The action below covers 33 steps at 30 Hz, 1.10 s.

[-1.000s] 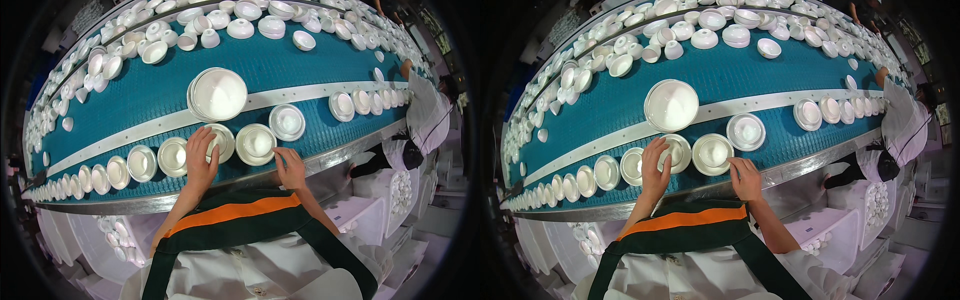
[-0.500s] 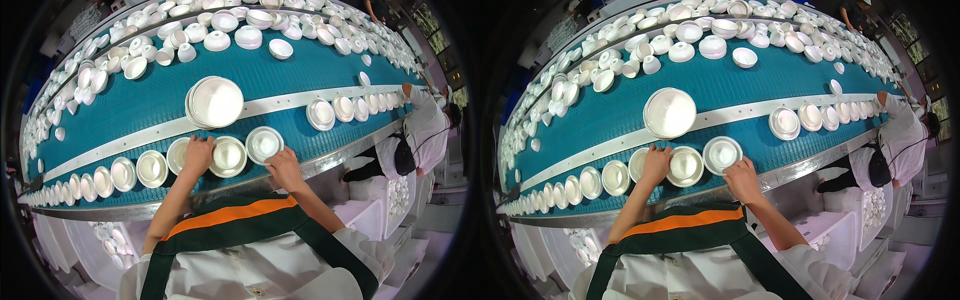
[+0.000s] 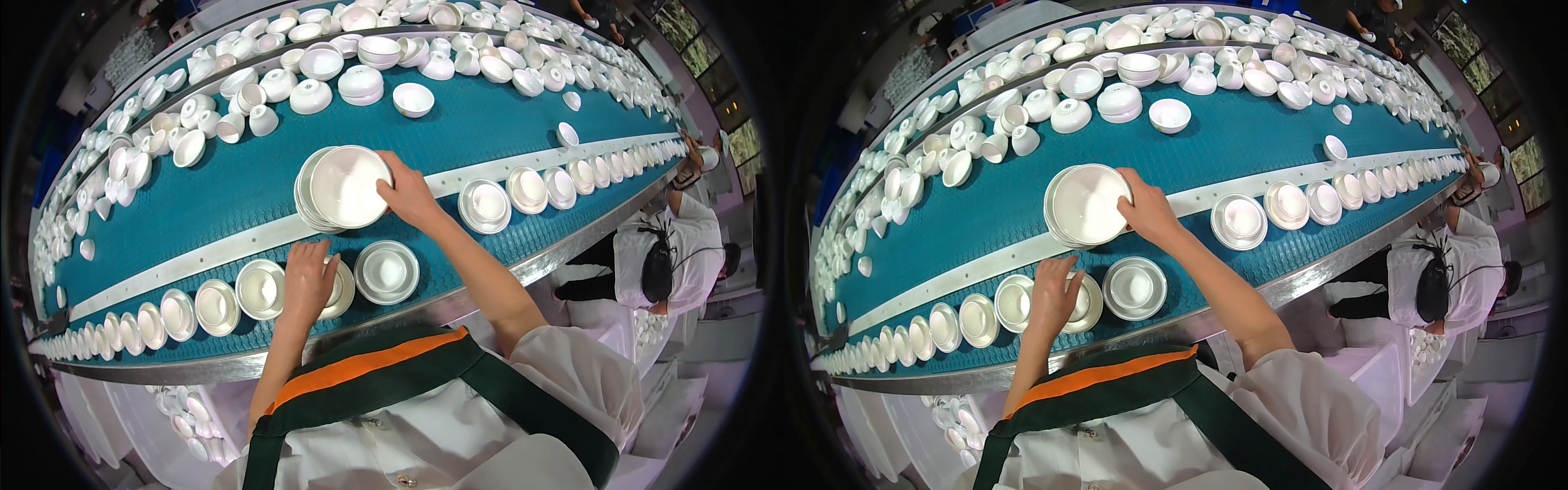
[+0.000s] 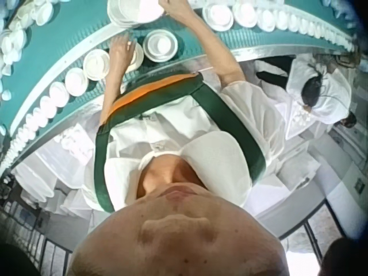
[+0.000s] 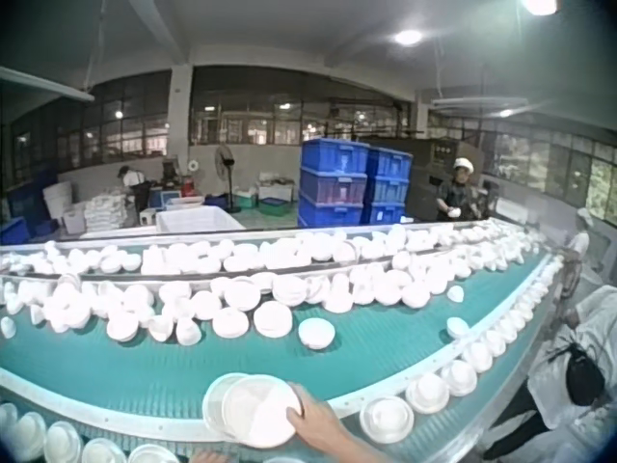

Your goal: The person sorts ceramic bowls and plates on a conveyor belt, stacking them and placing them into large plastic bins.

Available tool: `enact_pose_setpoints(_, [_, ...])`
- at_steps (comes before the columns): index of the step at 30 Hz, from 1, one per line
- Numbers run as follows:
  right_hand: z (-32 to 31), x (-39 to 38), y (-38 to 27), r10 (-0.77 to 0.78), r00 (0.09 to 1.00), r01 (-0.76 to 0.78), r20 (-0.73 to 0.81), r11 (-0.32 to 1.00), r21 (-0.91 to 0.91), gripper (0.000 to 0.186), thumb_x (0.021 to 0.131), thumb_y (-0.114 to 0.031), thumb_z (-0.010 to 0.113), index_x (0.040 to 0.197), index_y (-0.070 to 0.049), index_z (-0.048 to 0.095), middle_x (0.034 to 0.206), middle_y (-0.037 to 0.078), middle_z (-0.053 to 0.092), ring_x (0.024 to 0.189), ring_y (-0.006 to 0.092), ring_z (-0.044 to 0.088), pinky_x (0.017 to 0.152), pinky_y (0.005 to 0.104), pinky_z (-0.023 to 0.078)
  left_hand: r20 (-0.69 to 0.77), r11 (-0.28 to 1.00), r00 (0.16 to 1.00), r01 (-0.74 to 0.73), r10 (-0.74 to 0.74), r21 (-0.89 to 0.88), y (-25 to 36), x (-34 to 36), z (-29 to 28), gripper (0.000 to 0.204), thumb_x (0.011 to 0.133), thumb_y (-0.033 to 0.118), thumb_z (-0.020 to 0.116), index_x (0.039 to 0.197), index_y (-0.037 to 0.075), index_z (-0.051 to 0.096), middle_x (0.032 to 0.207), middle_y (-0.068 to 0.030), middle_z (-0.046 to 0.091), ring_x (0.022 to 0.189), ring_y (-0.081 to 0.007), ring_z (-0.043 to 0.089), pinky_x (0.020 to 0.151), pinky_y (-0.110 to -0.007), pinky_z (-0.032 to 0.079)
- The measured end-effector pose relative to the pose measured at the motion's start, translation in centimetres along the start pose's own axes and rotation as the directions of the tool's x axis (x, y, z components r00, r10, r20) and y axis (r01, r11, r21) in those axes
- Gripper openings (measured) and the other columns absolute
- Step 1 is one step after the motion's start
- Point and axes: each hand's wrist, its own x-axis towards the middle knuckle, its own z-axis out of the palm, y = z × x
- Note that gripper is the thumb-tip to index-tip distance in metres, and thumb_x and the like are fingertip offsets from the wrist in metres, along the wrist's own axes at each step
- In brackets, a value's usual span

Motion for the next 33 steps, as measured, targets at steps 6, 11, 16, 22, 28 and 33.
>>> enact_pose_setpoints(6, [-9.9,-4.0,4.2,-0.052,0.998,0.063,0.042,0.933,-0.355,0.03,0.085,-0.014,0.047,0.114,-0.007,0.044,0.081,0.022,0.062,0.073,0.0381,0.06,0.064,0.0457,0.046,0.026,0.991,0.996,0.09,-0.088,-0.097,1.3,-0.3,3.4,0.022,0.078,0.011,0.061,0.095,-0.001,0.059,0.086,-0.0179,0.059,0.086,-0.0339,0.053,0.086,-0.042,0.039])
enact_pose_setpoints(11, [-8.2,-4.8,9.4,-0.104,0.963,0.245,0.249,0.72,-0.649,0.024,0.081,-0.017,0.052,0.103,-0.007,0.053,0.059,0.016,0.058,0.056,0.0344,0.059,0.051,0.0457,0.045,0.011,0.984,1.0,0.001,0.001,-0.178,6.1,3.8,5.0,0.023,0.079,0.013,0.06,0.097,-0.003,0.058,0.086,-0.0179,0.059,0.084,-0.0334,0.054,0.081,-0.041,0.04])
enact_pose_setpoints(16, [-10.5,-2.8,9.9,-0.292,0.935,0.353,0.198,0.754,-0.554,0.03,0.078,-0.032,0.06,0.091,-0.006,0.065,0.081,0.011,0.064,0.083,0.0279,0.056,0.077,0.0406,0.044,0.182,0.998,0.982,0.049,-0.058,0.05,7.5,6.2,11.5,0.039,0.077,0.019,0.063,0.107,-0.003,0.051,0.087,-0.0199,0.059,0.084,-0.0342,0.055,0.077,-0.041,0.043])
enact_pose_setpoints(22, [-15.7,-1.7,14.8,0.005,0.966,0.171,0.258,0.74,-0.651,0.035,0.086,-0.038,0.047,0.093,-0.008,0.064,0.083,0.014,0.064,0.08,0.0322,0.06,0.07,0.0436,0.047,0.258,0.983,0.953,0.128,-0.158,0.13,6.8,6.2,14.4,0.039,0.074,0.008,0.058,0.109,-0.002,0.046,0.079,-0.0188,0.06,0.075,-0.0354,0.057,0.066,-0.044,0.046])
enact_pose_setpoints(28, [-19.2,-2.8,15.3,-0.105,0.984,0.164,0.142,0.841,-0.515,0.031,0.083,-0.036,0.052,0.092,-0.01,0.065,0.081,0.017,0.063,0.08,0.034,0.06,0.079,0.0442,0.044,0.298,0.981,0.945,0.083,-0.133,0.174,9.6,6.7,13.6,0.025,0.074,0.003,0.054,0.099,-0.001,0.048,0.098,-0.0219,0.054,0.094,-0.0377,0.049,0.081,-0.045,0.04])
enact_pose_setpoints(33, [-24.7,-1.9,18.8,-0.004,0.984,0.132,0.179,0.691,-0.711,0.038,0.084,-0.04,0.052,0.098,-0.007,0.064,0.092,0.017,0.063,0.086,0.0339,0.058,0.079,0.042,0.045,0.089,0.992,0.989,-0.122,0.117,0.044,14.3,9.6,16.1,0.039,0.078,0.013,0.057,0.112,-0.004,0.049,0.102,-0.0241,0.055,0.091,-0.0368,0.051,0.081,-0.045,0.04])
